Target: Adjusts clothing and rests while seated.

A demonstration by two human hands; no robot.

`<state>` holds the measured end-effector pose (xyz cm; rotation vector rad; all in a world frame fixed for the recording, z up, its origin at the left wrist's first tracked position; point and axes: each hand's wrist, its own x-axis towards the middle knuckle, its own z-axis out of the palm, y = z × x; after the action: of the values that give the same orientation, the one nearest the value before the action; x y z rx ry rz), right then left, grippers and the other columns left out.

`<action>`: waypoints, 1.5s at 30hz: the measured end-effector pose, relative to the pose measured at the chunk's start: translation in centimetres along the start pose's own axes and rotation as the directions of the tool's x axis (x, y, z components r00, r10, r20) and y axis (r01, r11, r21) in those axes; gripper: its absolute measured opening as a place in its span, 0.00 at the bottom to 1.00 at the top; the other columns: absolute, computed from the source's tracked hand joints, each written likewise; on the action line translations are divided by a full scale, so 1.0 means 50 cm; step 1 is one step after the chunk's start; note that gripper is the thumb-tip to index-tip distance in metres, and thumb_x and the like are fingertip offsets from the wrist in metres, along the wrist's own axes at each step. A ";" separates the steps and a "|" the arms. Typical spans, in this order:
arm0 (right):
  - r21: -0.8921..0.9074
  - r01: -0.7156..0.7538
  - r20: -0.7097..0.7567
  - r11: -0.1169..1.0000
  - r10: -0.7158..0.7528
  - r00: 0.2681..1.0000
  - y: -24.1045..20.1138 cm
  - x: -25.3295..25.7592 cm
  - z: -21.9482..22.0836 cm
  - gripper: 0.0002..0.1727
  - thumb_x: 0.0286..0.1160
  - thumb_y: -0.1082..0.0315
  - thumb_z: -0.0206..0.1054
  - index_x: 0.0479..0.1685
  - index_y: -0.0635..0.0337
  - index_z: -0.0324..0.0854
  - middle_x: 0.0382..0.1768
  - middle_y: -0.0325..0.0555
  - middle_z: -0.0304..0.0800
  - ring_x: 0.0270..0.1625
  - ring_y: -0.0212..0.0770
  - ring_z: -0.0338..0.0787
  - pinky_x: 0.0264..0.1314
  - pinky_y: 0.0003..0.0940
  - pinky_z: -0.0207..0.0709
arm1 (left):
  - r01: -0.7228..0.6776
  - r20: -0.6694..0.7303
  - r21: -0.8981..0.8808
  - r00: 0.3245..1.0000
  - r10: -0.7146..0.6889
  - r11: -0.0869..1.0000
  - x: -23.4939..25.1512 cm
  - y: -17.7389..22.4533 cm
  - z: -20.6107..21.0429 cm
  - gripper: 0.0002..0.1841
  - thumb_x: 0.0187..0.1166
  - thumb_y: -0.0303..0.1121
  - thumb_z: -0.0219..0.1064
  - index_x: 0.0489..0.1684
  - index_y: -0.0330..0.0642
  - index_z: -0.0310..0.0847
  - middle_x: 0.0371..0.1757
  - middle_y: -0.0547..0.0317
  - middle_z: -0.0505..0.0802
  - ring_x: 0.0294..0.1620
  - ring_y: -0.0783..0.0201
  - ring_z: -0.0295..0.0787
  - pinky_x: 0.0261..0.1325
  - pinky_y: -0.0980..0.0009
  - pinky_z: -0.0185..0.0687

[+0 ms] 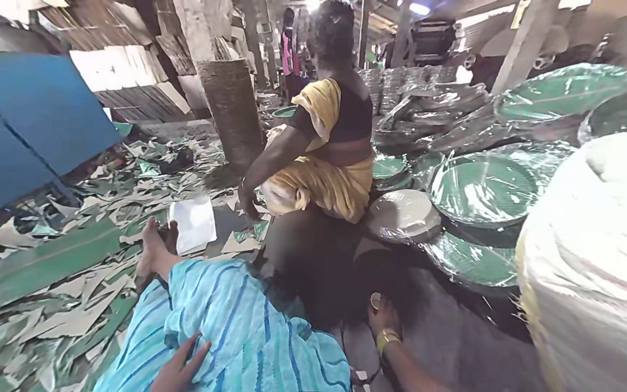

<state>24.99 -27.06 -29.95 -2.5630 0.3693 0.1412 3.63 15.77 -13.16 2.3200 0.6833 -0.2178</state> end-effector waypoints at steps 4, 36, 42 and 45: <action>0.023 0.023 -0.001 0.999 -0.023 1.000 -0.001 -0.004 -0.002 0.41 0.79 0.51 0.68 0.88 0.64 0.63 0.85 0.64 0.69 0.85 0.60 0.72 0.85 0.54 0.67 | 0.011 0.009 0.013 1.000 -0.011 1.000 -0.006 0.006 -0.004 0.36 0.92 0.51 0.54 0.90 0.32 0.56 0.81 0.28 0.76 0.83 0.34 0.73 0.85 0.38 0.61; 0.030 0.023 0.017 0.999 -0.024 1.000 0.003 -0.001 0.013 0.38 0.74 0.57 0.72 0.85 0.62 0.69 0.82 0.62 0.74 0.85 0.60 0.72 0.87 0.57 0.64 | -0.045 0.015 0.030 0.999 0.045 0.999 -0.019 0.000 -0.013 0.33 0.91 0.49 0.55 0.83 0.28 0.67 0.76 0.26 0.80 0.79 0.33 0.77 0.82 0.39 0.66; 0.003 0.030 0.027 1.000 -0.030 0.999 0.006 0.000 0.012 0.37 0.71 0.59 0.75 0.82 0.63 0.72 0.80 0.65 0.75 0.84 0.64 0.73 0.85 0.60 0.65 | 0.023 0.004 0.051 1.000 -0.023 0.998 -0.005 -0.003 -0.006 0.34 0.91 0.50 0.56 0.84 0.30 0.66 0.78 0.29 0.79 0.81 0.35 0.75 0.84 0.40 0.65; -0.021 0.045 -0.005 0.999 -0.045 0.999 0.004 0.000 0.019 0.38 0.73 0.58 0.73 0.84 0.64 0.70 0.80 0.66 0.75 0.83 0.64 0.74 0.84 0.60 0.67 | 0.043 0.012 0.085 0.999 -0.044 0.995 -0.001 -0.002 -0.011 0.35 0.90 0.54 0.55 0.84 0.33 0.68 0.80 0.33 0.79 0.83 0.40 0.74 0.86 0.44 0.63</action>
<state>24.92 -26.76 -30.84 -2.5906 0.3135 0.1222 3.54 16.19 -12.78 2.3839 0.7315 -0.2873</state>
